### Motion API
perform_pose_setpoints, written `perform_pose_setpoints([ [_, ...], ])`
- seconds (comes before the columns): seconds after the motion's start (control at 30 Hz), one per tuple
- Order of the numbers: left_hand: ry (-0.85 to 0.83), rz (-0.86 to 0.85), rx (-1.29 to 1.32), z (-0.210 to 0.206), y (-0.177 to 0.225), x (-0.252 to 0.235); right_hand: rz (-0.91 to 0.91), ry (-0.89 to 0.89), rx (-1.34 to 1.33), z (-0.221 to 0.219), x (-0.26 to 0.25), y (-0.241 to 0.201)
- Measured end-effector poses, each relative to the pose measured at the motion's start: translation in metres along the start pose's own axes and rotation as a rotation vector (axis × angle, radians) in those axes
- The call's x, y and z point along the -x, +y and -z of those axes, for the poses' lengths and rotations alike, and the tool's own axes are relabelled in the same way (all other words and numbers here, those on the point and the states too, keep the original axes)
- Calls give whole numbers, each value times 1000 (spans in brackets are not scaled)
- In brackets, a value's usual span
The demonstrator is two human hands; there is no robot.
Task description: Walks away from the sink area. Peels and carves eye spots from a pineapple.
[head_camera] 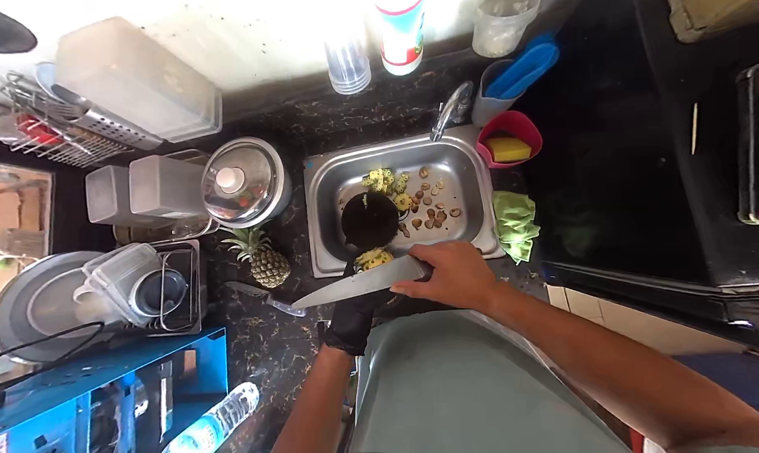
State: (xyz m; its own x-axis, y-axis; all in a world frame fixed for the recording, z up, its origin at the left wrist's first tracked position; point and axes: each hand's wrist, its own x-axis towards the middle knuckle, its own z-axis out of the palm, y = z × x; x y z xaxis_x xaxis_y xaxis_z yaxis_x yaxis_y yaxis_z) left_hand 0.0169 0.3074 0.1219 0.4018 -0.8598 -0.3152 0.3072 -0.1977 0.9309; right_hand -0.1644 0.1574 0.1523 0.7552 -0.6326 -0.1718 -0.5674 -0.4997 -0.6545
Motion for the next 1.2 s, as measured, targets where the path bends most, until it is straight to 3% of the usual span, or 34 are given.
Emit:
perform_pose_setpoints([
  [0.1, -48, -67, -21, -1, 16, 0, -14, -1, 25, 0, 0, 4],
  [0.23, -45, -8, -30, -7, 22, 1, 31, 100, -6, -7, -3, 3],
  [0.33, -9, 152, -116, -12, 50, -7, -274, -71, -105, 2, -14, 44],
  [0.4, 21, 166, -189, -9, 60, -8, -453, -181, -111, 9, -19, 67],
  [0.5, 123, 164, -355, -7, 56, -13, -373, -202, -173, 14, -6, 39],
  [0.67, 98, -58, -437, -16, 43, -8, -102, -128, -162, 9, -1, -20],
  [0.77, 123, -57, -548, -16, 50, -7, -78, -54, -96, -2, -5, -7],
  [0.87, 137, -59, -546, -4, 53, -13, -298, -97, -63, -8, -10, 36],
  [0.93, 99, -20, -473, 2, 59, -10, -498, -171, -86, -7, -15, 65],
  [1.0, 47, 57, -354, 5, 60, -9, -555, -205, -138, -8, -11, 70],
  [1.2, 10, 171, 95, -3, 38, -10, -221, -104, -287, 9, 7, -4],
])
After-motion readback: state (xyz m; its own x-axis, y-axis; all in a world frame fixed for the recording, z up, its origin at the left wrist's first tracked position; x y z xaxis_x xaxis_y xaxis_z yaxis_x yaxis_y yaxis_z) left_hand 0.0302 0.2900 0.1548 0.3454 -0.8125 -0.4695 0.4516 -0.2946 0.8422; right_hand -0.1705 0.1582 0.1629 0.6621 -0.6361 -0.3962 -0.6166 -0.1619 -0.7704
